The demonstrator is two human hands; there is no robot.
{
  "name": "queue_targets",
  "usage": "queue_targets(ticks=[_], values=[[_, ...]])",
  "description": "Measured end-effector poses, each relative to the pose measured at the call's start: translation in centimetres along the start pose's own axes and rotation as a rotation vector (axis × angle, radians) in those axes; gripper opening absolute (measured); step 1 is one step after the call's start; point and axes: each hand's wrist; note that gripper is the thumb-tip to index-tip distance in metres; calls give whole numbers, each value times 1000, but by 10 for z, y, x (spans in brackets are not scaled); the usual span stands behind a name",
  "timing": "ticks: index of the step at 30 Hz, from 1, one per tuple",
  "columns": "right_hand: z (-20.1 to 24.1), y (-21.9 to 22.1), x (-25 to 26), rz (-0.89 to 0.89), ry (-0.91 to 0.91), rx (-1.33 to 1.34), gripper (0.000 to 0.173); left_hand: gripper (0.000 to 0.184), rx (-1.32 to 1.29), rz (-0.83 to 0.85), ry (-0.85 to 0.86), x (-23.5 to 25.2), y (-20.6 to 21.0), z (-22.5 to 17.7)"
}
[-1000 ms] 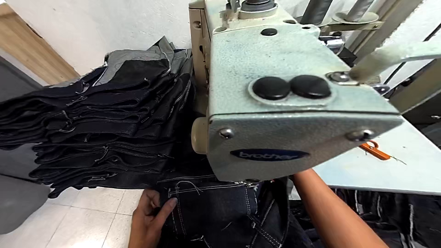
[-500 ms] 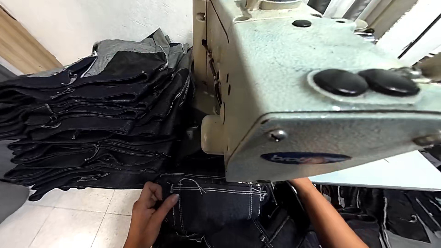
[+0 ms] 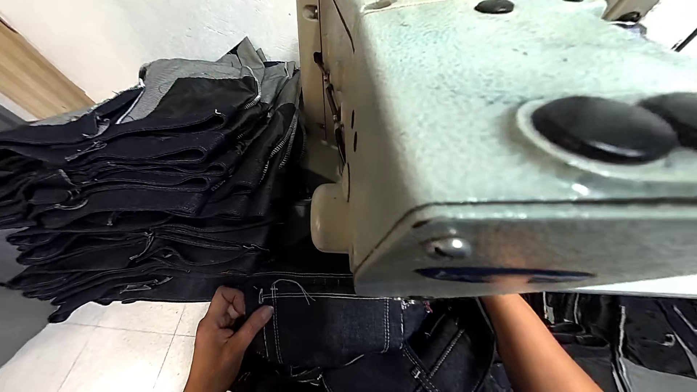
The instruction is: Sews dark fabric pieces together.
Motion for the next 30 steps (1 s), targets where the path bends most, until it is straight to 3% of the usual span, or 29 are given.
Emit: queue_targets(ticks=[5,11,17,19,21,24,27,30], values=[[0,-1,1,-14,1,-1,12,32,6,13,27,2,1,-2],[-4,-5,1,8,92,4,8,32,19,-8,22,1,3,-2],[-4,-4,6,80,-70,107,12,32,26,5,47,4,0,0],[4,-10,2,92,-23,-24,8,31,38,-3,62,4,0,-1],[31,-21,-9,158,165,-223,13,31,72,-4,65,5,-3,-2],[76,-27,-21,174,131,-421,19,32,299,74,108,4,-8,-9],[53,-40,-40,99,-141,-607,23,36,623,201,109,0,-13,-31],[33,-41,-50,89,-98,-604,29,31,824,228,89,-4,-7,-62]])
Point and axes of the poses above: each hand's wrist, its own x-axis towards the middle knuckle, its own y-axis out of the palm, z = x × y, and after that the axes turned 1 degree about -x, right-handed
